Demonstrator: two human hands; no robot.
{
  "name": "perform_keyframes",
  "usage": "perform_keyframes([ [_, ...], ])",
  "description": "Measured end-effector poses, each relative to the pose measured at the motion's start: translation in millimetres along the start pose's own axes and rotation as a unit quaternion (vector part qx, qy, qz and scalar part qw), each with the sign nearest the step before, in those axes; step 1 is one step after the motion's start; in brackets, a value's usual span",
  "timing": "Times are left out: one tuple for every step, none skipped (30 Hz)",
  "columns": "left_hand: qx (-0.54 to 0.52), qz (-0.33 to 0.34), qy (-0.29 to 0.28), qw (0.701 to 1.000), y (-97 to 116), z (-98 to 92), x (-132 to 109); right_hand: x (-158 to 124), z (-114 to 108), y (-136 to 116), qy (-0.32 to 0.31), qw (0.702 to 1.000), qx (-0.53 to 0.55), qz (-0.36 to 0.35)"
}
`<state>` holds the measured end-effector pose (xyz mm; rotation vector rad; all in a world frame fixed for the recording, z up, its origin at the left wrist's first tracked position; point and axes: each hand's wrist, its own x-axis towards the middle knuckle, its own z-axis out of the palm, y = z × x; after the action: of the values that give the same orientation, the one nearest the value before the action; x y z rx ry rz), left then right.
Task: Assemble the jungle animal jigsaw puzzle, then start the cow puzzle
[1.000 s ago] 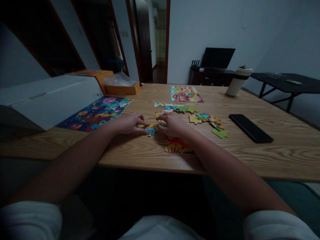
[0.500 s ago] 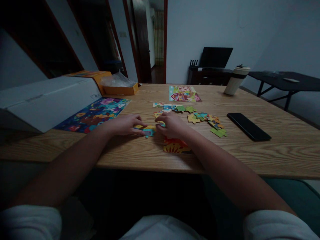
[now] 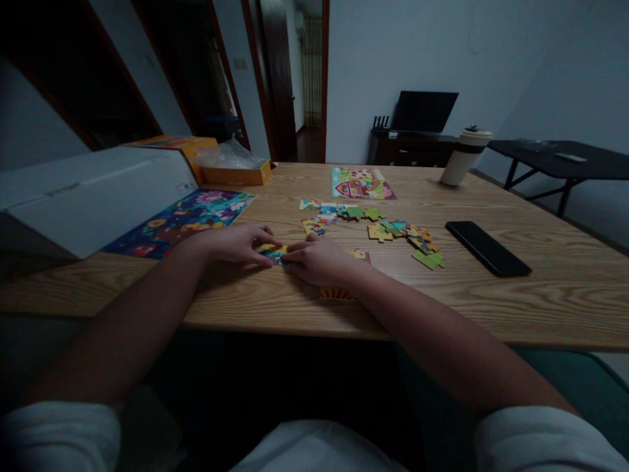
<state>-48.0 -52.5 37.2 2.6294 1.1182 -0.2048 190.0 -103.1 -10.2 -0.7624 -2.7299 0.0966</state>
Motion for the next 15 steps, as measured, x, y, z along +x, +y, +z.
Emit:
perform_keyframes([
  [0.001, -0.006, 0.001, 1.0, 1, 0.2, 0, 1, 0, -1, 0.0, 1.0, -0.003, 0.001],
  [0.002, -0.011, 0.001, 1.0, 1, 0.5, 0, 1, 0, -2, -0.001, 1.0, -0.003, 0.0],
  [0.003, -0.015, 0.003, 1.0, 2, 1.1, 0, 2, -1, -3, -0.002, 1.0, 0.0, -0.003],
  [0.004, -0.014, 0.006, 1.0, 2, 2.0, 1, 1, -4, -3, 0.0, 1.0, 0.004, -0.004],
  [0.005, -0.007, 0.013, 1.0, 2, 3.1, 1, 0, -7, -1, 0.008, 1.0, 0.009, 0.001],
  [0.006, 0.005, 0.023, 1.0, 3, 4.4, 2, -1, -10, 2, 0.024, 0.999, 0.016, 0.016],
  [0.006, 0.021, 0.034, 0.999, 3, 5.8, 3, -4, -15, 8, 0.049, 0.998, 0.027, 0.042],
  [0.005, 0.037, 0.044, 0.998, 3, 7.4, 5, -7, -19, 14, 0.08, 0.993, 0.041, 0.077],
  [0.004, 0.051, 0.05, 0.997, 3, 8.8, 6, -10, -24, 22, 0.113, 0.985, 0.058, 0.118],
  [0.001, 0.061, 0.05, 0.997, 4, 10.2, 7, -14, -28, 31, 0.142, 0.974, 0.077, 0.157],
  [-0.004, 0.067, 0.046, 0.997, 4, 11.4, 9, -18, -32, 40, 0.161, 0.964, 0.092, 0.191],
  [-0.008, 0.069, 0.042, 0.997, 4, 12.4, 10, -21, -35, 47, 0.171, 0.955, 0.103, 0.218],
  [-0.012, 0.071, 0.039, 0.997, 3, 13.2, 10, -24, -38, 53, 0.17, 0.95, 0.107, 0.237],
  [-0.016, 0.072, 0.041, 0.996, 3, 13.7, 11, -27, -39, 58, 0.16, 0.948, 0.105, 0.253],
  [-0.017, 0.072, 0.046, 0.996, 2, 14.1, 11, -29, -40, 60, 0.142, 0.948, 0.099, 0.268],
])
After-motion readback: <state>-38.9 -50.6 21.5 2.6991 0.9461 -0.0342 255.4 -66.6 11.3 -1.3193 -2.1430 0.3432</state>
